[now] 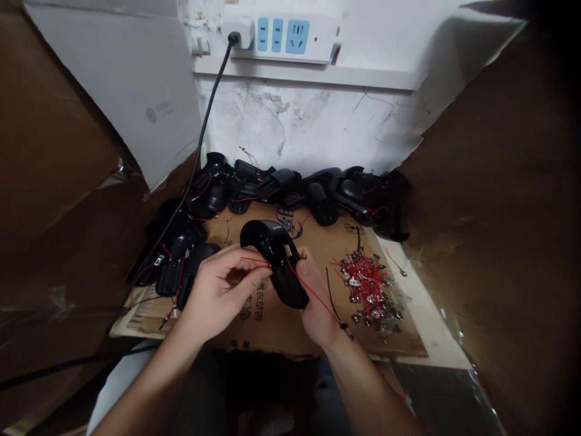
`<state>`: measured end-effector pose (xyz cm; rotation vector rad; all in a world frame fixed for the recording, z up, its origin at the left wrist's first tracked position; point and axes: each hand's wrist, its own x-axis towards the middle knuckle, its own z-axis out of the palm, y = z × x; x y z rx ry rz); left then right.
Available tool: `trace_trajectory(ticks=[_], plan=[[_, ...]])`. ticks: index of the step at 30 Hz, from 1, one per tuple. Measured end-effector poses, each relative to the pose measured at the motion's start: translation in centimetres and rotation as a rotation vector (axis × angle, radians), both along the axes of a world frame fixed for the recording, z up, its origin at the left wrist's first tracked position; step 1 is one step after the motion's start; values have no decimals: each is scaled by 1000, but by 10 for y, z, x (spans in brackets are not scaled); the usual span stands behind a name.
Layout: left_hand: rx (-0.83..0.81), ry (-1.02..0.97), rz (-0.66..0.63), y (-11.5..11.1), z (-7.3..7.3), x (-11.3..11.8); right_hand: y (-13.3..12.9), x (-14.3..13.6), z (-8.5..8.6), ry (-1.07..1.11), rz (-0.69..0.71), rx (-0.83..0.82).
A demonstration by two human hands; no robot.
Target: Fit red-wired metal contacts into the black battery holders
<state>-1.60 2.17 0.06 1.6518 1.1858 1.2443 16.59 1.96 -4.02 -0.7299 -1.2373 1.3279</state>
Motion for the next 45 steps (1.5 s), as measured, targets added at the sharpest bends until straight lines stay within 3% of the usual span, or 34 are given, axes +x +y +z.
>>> trace_trajectory(ticks=[5,16,22,24,28,32,40,45], plan=[[-162,-97,-52,0,2,-1,1,1,-3,0,32,1],[-154,-236,-7,-3,0,18,-1,7,8,-210,-92,163],[-171,-340,-38,3,-3,7,0,6,7,-64,-33,31],[-249,-451,-69,3,0,4,0,6,5,-25,-79,10],[-577,-884,-167,2,9,6,4,6,4,43,-154,-27],[-716,-1106,-138,3,11,10,6,6,5,162,-160,-79],[-602,-1006,-116,0,7,11,6,10,4,180,-130,-170],[-487,-942,-104,-4,6,13,5,10,9,-99,-121,12]])
